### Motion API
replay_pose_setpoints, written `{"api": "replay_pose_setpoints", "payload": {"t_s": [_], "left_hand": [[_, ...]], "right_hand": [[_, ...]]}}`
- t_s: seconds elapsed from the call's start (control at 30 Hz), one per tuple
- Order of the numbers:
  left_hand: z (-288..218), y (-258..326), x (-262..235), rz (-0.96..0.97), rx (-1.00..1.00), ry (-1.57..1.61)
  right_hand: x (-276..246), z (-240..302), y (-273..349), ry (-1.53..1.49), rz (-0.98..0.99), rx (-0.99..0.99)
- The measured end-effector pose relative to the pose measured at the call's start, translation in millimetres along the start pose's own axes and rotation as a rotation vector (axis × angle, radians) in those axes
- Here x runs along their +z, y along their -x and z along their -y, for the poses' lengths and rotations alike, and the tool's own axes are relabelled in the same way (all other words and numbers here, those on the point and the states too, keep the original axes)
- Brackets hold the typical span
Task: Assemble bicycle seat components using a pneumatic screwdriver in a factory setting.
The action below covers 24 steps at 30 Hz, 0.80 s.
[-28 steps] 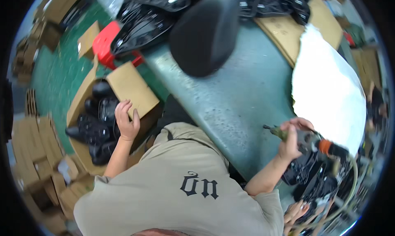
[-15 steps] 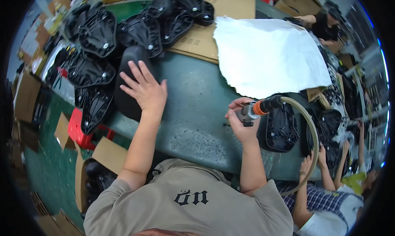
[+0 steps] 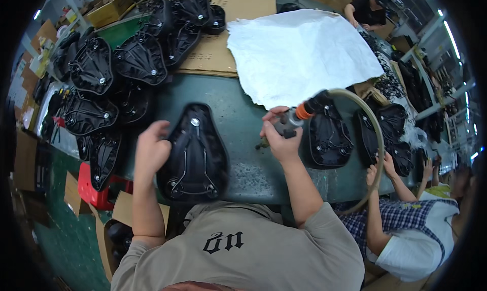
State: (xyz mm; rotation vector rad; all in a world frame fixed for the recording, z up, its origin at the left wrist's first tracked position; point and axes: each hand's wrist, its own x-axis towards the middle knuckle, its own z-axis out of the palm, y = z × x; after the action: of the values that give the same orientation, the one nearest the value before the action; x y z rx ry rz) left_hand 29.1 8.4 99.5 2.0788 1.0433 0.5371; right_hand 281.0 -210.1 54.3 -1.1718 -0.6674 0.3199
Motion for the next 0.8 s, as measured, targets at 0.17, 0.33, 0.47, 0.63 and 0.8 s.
{"api": "replay_pose_setpoints", "payload": {"t_s": [0.17,0.33,0.47,0.63,0.8], "left_hand": [[45,23,74,0.337,-0.152,0.189],[31,28,70,0.353,-0.083,0.052],[37,31,82,0.283,0.026,-0.109],[40,34,83,0.261,0.04,-0.101],[40,35,83,0.263,0.057,-0.107]], "right_hand": [[20,54,-1,-0.031,0.087,-0.11],[52,80,-13,-0.286,0.206,-0.188],[86,59,-24,-0.162,0.269,-0.143],[106,25,-30,-0.139,0.307,-0.063],[113,10,-43,-0.045,0.418,-0.077]]}}
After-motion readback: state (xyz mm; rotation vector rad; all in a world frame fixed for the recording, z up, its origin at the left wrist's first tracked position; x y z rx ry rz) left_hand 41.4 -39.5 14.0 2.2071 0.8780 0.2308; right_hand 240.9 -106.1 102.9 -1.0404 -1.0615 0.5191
